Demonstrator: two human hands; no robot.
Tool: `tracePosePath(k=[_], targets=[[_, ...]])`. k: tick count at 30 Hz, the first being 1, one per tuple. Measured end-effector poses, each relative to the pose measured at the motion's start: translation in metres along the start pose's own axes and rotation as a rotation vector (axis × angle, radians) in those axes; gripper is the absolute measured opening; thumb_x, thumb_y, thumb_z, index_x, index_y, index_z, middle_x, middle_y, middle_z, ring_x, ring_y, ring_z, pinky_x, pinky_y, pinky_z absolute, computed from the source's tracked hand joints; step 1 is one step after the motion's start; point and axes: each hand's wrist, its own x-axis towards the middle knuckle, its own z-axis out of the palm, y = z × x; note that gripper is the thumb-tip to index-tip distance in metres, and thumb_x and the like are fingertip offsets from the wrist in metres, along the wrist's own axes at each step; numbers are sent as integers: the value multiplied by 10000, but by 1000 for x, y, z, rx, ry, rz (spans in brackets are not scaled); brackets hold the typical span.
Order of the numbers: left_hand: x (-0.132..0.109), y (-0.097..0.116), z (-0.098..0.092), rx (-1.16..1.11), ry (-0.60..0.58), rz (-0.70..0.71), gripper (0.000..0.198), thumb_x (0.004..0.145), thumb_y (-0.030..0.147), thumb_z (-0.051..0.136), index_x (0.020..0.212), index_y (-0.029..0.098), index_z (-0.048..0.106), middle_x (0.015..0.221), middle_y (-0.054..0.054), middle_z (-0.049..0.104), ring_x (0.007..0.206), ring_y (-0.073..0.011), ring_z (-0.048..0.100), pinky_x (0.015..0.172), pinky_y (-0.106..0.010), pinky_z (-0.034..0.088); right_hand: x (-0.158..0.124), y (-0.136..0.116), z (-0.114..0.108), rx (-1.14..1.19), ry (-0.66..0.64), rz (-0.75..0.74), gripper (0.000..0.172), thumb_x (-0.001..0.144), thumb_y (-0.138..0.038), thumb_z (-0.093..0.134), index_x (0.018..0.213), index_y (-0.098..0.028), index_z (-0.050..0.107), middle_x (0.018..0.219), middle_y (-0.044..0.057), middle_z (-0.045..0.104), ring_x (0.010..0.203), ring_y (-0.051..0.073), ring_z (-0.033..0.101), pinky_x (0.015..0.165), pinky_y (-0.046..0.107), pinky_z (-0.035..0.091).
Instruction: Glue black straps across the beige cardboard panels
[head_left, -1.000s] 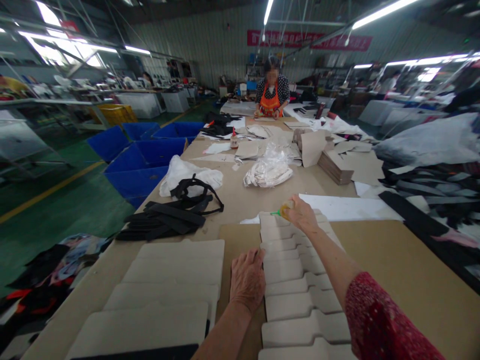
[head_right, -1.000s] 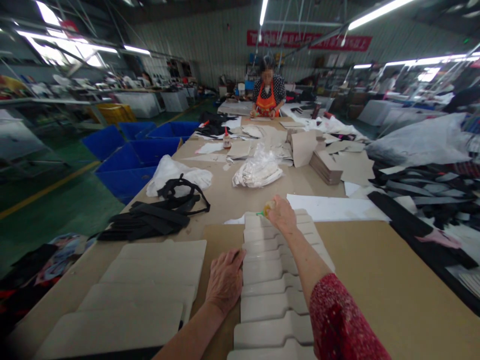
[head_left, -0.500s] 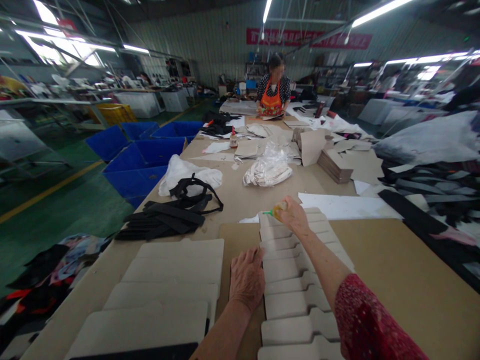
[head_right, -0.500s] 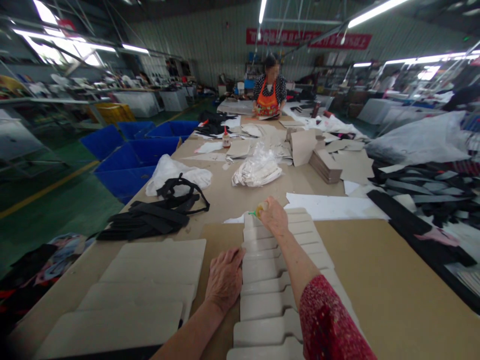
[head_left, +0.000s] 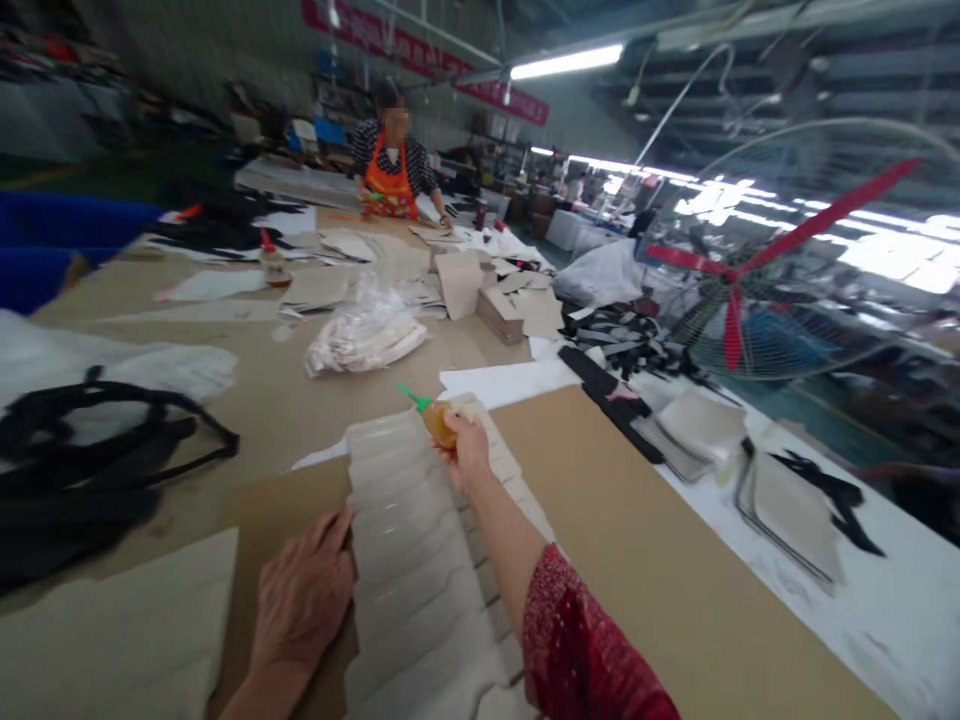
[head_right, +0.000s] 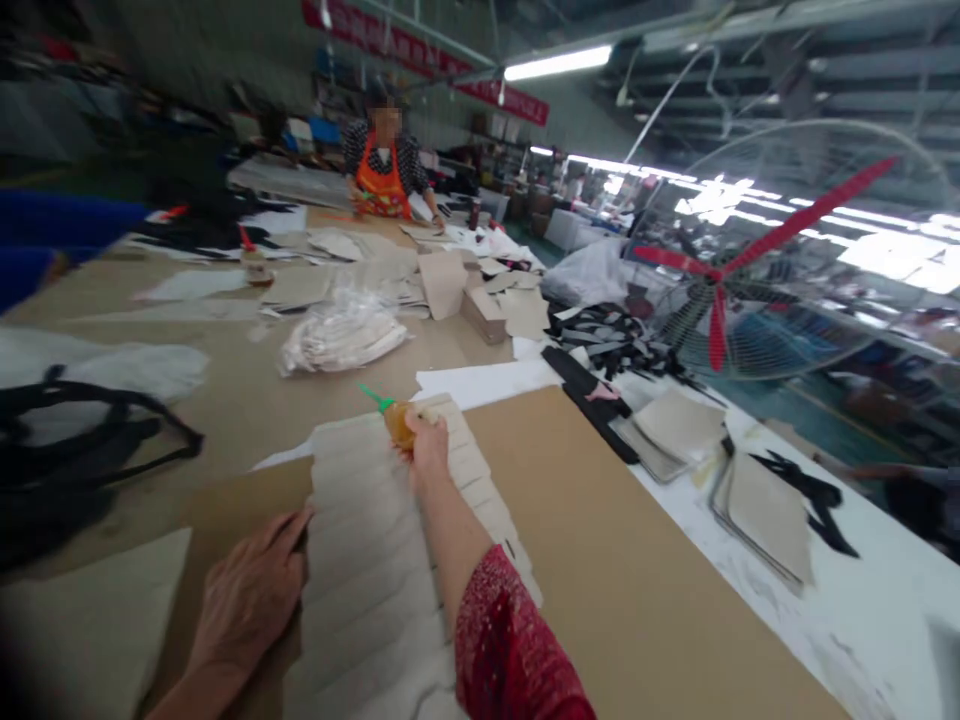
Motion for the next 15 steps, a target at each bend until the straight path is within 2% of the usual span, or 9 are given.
tracePosePath(k=[3, 7, 10, 13, 15], targets=[[4, -2, 1, -25, 13, 3, 515, 928, 262, 273, 1418, 241, 430, 1355, -87, 599, 1188, -277, 566, 990, -440, 417, -6, 8, -69, 98, 118, -4, 344, 840, -503, 455, 1078, -256, 476, 887, 2, 683, 656, 154, 640, 500, 243, 456], [4, 1, -4, -83, 23, -47, 529, 960, 315, 148, 1483, 367, 209, 1240, 5, 681, 1169, -277, 576, 995, -460, 420, -25, 26, -181, 169, 318, -24, 413, 792, -565, 465, 1081, -270, 463, 1026, 30, 667, 849, 188, 653, 609, 265, 497], [5, 0, -2, -102, 21, -78, 538, 970, 339, 129, 1485, 467, 48, 1252, 90, 671, 1171, -259, 572, 1013, -445, 408, -48, 44, -257, 187, 438, -33, 440, 781, -576, 468, 1079, -252, 476, 1032, 54, 641, 855, 194, 628, 597, 258, 473], [7, -8, 8, -84, 27, -46, 551, 973, 332, 136, 1462, 511, -46, 1292, 134, 639, 1202, -243, 552, 1042, -428, 396, -78, 61, -315, 190, 516, -31, 431, 785, -597, 490, 1026, -241, 515, 928, 48, 625, 751, 185, 594, 526, 253, 429], [9, -19, 21, -74, 46, -2, 557, 966, 316, 158, 1468, 485, -15, 1292, 121, 647, 1232, -256, 536, 1065, -443, 383, -98, 73, -342, 195, 548, -19, 425, 770, -612, 535, 976, -240, 548, 840, 31, 610, 682, 176, 569, 482, 255, 405]])
